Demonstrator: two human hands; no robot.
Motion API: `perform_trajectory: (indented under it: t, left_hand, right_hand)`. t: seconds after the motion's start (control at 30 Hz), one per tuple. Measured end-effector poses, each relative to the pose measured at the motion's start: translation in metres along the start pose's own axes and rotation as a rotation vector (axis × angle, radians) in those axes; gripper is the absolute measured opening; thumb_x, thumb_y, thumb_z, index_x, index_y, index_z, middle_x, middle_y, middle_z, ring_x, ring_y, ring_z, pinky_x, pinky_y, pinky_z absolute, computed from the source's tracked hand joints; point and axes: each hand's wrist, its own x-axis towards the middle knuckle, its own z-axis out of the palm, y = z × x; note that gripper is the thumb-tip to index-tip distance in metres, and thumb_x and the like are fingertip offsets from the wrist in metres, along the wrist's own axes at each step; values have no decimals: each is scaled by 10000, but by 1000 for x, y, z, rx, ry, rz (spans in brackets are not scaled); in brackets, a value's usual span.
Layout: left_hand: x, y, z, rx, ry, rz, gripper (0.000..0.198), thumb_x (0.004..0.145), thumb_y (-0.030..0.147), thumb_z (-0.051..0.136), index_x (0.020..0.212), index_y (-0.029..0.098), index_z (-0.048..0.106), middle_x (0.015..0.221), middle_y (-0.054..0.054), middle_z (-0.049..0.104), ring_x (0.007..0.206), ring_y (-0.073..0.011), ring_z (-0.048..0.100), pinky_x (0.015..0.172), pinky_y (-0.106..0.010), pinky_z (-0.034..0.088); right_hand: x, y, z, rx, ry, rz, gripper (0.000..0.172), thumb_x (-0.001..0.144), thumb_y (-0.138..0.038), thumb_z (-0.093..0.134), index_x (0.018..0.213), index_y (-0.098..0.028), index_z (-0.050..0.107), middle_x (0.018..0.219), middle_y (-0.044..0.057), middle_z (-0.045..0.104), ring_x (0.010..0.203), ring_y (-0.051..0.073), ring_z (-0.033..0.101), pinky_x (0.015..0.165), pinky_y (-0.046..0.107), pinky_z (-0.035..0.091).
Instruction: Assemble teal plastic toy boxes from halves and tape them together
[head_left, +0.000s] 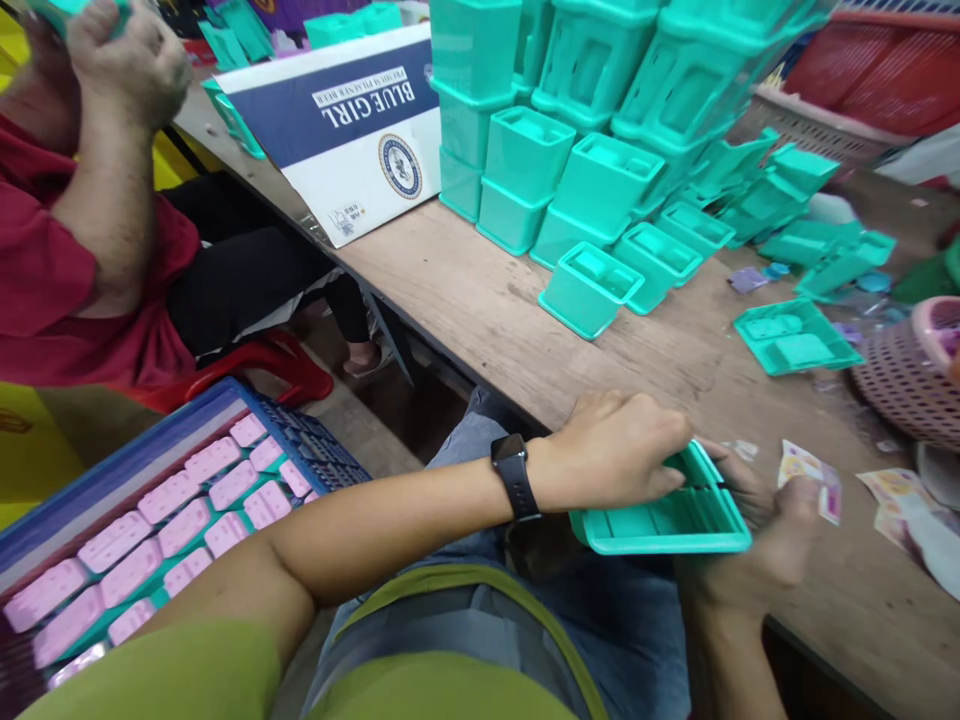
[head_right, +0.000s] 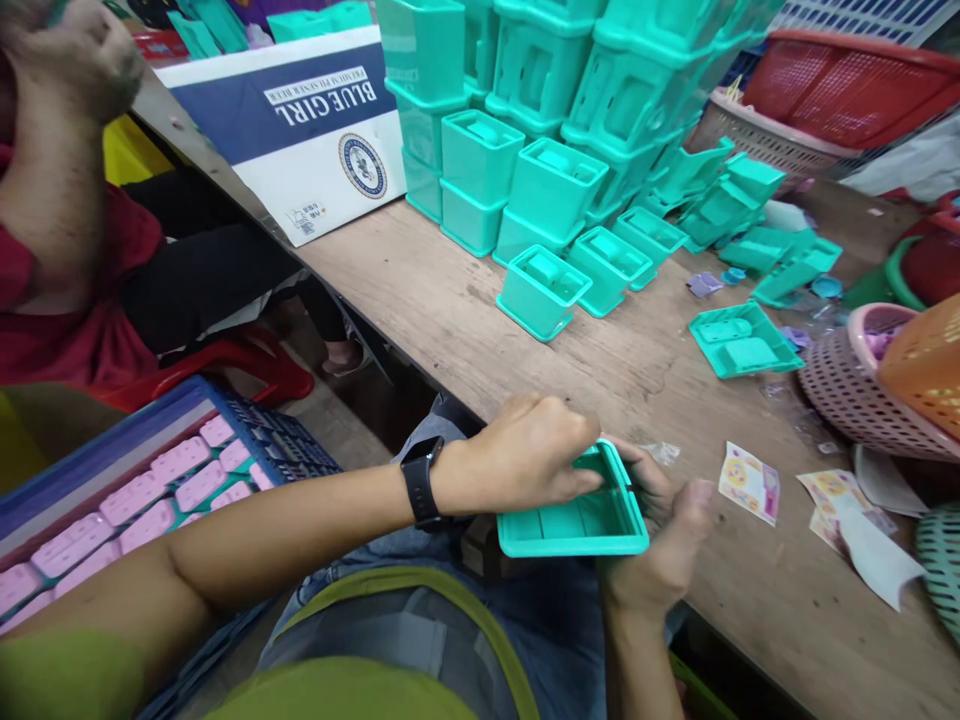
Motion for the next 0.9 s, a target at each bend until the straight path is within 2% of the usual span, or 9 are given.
perform_trajectory:
  t: [0.13, 0.27, 0.37, 0.47, 0.57, 0.67, 0.77, 0.83, 0.9]
  left_hand:
    - [-3, 1, -5, -74, -54, 19, 224, 908, 378, 696, 978, 166, 706, 849, -74, 738, 833, -254, 722, 727, -322, 542]
    - [-6, 2, -8, -251, -127, 85, 446, 819, 584, 753, 970, 172, 675, 825, -71, 744, 792, -280, 731, 676, -335, 538]
    - [-10, 2, -2, -277, -90, 83, 579, 716, 603, 854, 1029, 161, 650, 892, -103, 760, 810, -319, 745, 692, -370, 557]
    - [-16, -1, 6, -325, -53, 34, 665, 696, 556, 879, 1158, 150, 628, 1029, -134, 764, 915, -359, 756, 760, -415, 585]
    - [-23, -1, 11, -432, 32, 34, 751, 694, 467, 877, 1329, 218, 564, 1191, -96, 740, 1057, -343, 740, 867, -425, 598]
    - [-29, 1, 14, -476, 114, 58, 734, 696, 378, 856, 1346, 243, 543, 1219, -67, 724, 1073, -303, 729, 916, -400, 592]
    - [-32, 6, 13, -437, 162, 44, 647, 674, 364, 825, 1242, 193, 567, 1124, -79, 724, 1002, -302, 721, 901, -410, 591]
    - [-33, 10, 10, -380, 151, 1, 556, 680, 362, 790, 1159, 181, 574, 1067, -78, 712, 969, -302, 709, 889, -421, 590]
    - [-34, 13, 5, -300, 123, -57, 454, 703, 359, 760, 1075, 181, 569, 1030, -75, 693, 965, -301, 691, 882, -425, 584]
  right_hand:
    - [3, -3, -2, -49, 34, -20, 616, 926, -746, 369, 914, -236, 715, 732, 57, 736, 723, 298, 714, 622, 415, 551]
    - [6, -6, -6, -144, 114, -85, 612, 931, -732, 396, 833, -222, 719, 665, 51, 705, 697, 286, 700, 634, 402, 539]
    - [6, -4, -5, -107, 85, -94, 600, 942, -701, 399, 836, -212, 730, 696, 57, 724, 726, 300, 723, 666, 417, 556]
    - [7, 1, -4, -60, 21, -92, 662, 944, -752, 380, 863, -208, 749, 776, 78, 760, 780, 319, 747, 698, 437, 584]
    - [9, 7, -7, -66, -46, -92, 733, 945, -808, 366, 906, -198, 771, 880, 107, 789, 878, 340, 760, 753, 455, 605]
    - [11, 10, -14, -179, -130, -179, 788, 981, -806, 286, 988, -202, 792, 1010, 122, 801, 1048, 354, 741, 884, 487, 600]
    - [7, 3, -20, -332, -169, -295, 804, 1036, -735, 186, 1087, -219, 801, 1127, 115, 795, 1148, 342, 716, 985, 505, 575]
    - [0, -8, -21, -428, -130, -380, 703, 1071, -651, 240, 1127, -232, 802, 1170, 98, 792, 1153, 324, 720, 992, 490, 575]
    - [-6, -21, -22, -502, -81, -488, 518, 1077, -552, 391, 1127, -247, 806, 1161, 74, 800, 1119, 301, 740, 945, 442, 597]
